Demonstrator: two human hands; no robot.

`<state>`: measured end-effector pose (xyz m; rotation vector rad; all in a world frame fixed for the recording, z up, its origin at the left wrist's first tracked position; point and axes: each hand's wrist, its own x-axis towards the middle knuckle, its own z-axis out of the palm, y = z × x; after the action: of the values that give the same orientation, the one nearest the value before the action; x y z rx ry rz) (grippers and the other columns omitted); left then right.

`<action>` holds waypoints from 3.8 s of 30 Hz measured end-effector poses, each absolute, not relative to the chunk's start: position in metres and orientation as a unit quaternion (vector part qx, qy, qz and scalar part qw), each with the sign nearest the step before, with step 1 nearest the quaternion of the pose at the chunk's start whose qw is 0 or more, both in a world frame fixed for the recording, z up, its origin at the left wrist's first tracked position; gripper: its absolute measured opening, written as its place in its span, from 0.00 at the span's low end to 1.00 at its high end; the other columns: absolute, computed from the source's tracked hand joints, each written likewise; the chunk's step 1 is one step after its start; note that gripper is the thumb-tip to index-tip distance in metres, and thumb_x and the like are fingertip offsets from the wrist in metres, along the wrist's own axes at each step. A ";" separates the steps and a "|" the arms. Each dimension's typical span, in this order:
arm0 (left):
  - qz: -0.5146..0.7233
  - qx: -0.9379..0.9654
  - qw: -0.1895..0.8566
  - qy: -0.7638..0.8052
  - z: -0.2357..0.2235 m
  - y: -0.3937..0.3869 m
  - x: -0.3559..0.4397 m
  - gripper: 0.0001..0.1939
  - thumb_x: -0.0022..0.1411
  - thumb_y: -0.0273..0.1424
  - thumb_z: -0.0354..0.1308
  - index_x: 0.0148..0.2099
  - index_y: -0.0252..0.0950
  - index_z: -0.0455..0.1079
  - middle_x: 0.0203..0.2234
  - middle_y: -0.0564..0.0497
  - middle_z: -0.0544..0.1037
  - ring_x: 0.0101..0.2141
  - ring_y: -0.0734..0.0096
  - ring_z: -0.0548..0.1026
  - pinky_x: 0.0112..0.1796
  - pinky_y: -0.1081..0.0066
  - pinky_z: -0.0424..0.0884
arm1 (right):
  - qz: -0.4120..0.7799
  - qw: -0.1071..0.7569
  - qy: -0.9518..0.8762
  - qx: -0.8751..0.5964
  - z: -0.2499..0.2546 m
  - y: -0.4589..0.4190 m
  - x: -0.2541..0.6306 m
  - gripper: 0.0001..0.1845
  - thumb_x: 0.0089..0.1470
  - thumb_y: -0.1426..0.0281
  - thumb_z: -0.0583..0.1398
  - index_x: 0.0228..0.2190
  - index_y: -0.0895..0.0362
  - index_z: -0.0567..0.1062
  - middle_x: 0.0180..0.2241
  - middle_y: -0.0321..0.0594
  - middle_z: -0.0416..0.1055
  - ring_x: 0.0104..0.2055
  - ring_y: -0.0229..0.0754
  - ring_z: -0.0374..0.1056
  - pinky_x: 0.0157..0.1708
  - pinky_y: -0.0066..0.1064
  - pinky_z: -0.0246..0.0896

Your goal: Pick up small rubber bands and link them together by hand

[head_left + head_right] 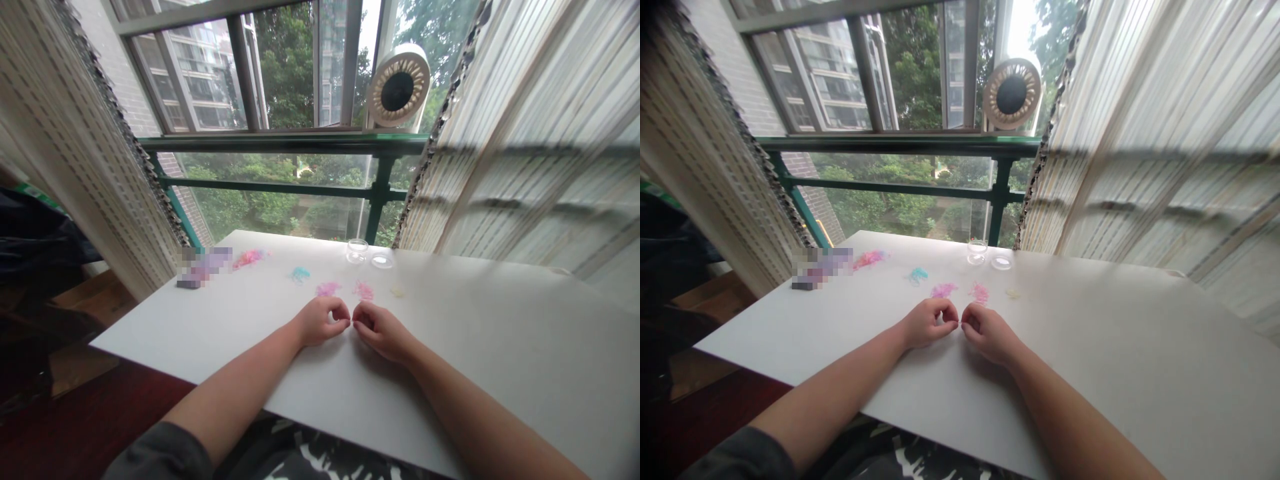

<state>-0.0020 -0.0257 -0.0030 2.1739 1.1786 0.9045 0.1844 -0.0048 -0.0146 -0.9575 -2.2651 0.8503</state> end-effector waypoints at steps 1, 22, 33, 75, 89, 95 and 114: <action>0.333 0.799 0.251 0.433 -0.003 -0.026 -0.002 0.03 0.51 0.27 0.55 0.31 0.33 0.69 0.24 0.53 0.73 0.27 0.77 0.68 0.30 0.76 0.64 | 0.316 0.264 -0.840 -0.353 -0.014 -0.005 0.184 0.02 0.48 0.74 0.53 0.27 0.57 0.66 0.20 0.30 0.59 0.22 0.32 0.53 0.23 0.24 0.48; 0.328 0.801 0.260 0.428 -0.004 -0.025 -0.002 0.04 0.50 0.26 0.55 0.31 0.33 0.69 0.24 0.53 0.73 0.27 0.77 0.68 0.29 0.77 0.64 | 0.302 0.256 -0.846 -0.358 -0.013 -0.005 0.183 0.05 0.51 0.71 0.52 0.25 0.58 0.66 0.20 0.31 0.59 0.23 0.33 0.54 0.24 0.25 0.49; 0.328 0.802 0.258 0.427 -0.003 -0.027 -0.003 0.04 0.51 0.27 0.55 0.31 0.33 0.69 0.24 0.53 0.73 0.27 0.77 0.68 0.29 0.77 0.64 | 0.331 0.275 -0.833 -0.348 -0.015 -0.006 0.183 0.02 0.47 0.74 0.54 0.27 0.57 0.65 0.19 0.29 0.57 0.21 0.32 0.51 0.22 0.24 0.47; 0.327 0.783 0.243 0.471 0.000 -0.026 -0.002 0.07 0.53 0.31 0.55 0.30 0.33 0.71 0.24 0.52 0.74 0.26 0.76 0.68 0.28 0.76 0.63 | 0.316 0.263 -0.839 -0.357 -0.014 -0.006 0.184 0.02 0.48 0.73 0.54 0.25 0.58 0.66 0.19 0.30 0.59 0.21 0.32 0.53 0.22 0.25 0.47; 0.361 0.752 0.178 0.522 0.000 -0.014 -0.020 0.09 0.55 0.33 0.53 0.31 0.34 0.71 0.25 0.52 0.74 0.28 0.75 0.70 0.32 0.75 0.64 | 0.308 0.257 -0.840 -0.365 -0.011 -0.007 0.183 0.05 0.52 0.74 0.50 0.26 0.57 0.65 0.23 0.34 0.66 0.26 0.36 0.60 0.28 0.27 0.53; 0.372 0.674 0.096 0.631 -0.011 0.008 -0.048 0.08 0.52 0.33 0.54 0.30 0.36 0.73 0.27 0.52 0.75 0.30 0.71 0.70 0.34 0.72 0.65 | 0.295 0.250 -0.847 -0.365 -0.011 -0.006 0.183 0.05 0.51 0.73 0.51 0.26 0.56 0.64 0.23 0.34 0.64 0.25 0.36 0.59 0.27 0.27 0.52; 0.281 0.686 0.108 0.662 -0.007 0.006 -0.056 0.12 0.52 0.34 0.52 0.35 0.40 0.76 0.31 0.53 0.77 0.32 0.71 0.72 0.36 0.74 0.66 | 0.294 0.239 -0.851 -0.363 -0.009 -0.006 0.183 0.04 0.50 0.71 0.52 0.25 0.56 0.63 0.19 0.31 0.58 0.23 0.34 0.54 0.24 0.26 0.49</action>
<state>-0.0561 0.0065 -0.0074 2.0185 1.9486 0.8261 0.1834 -0.0065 -0.0090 -0.9954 -2.3311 0.8048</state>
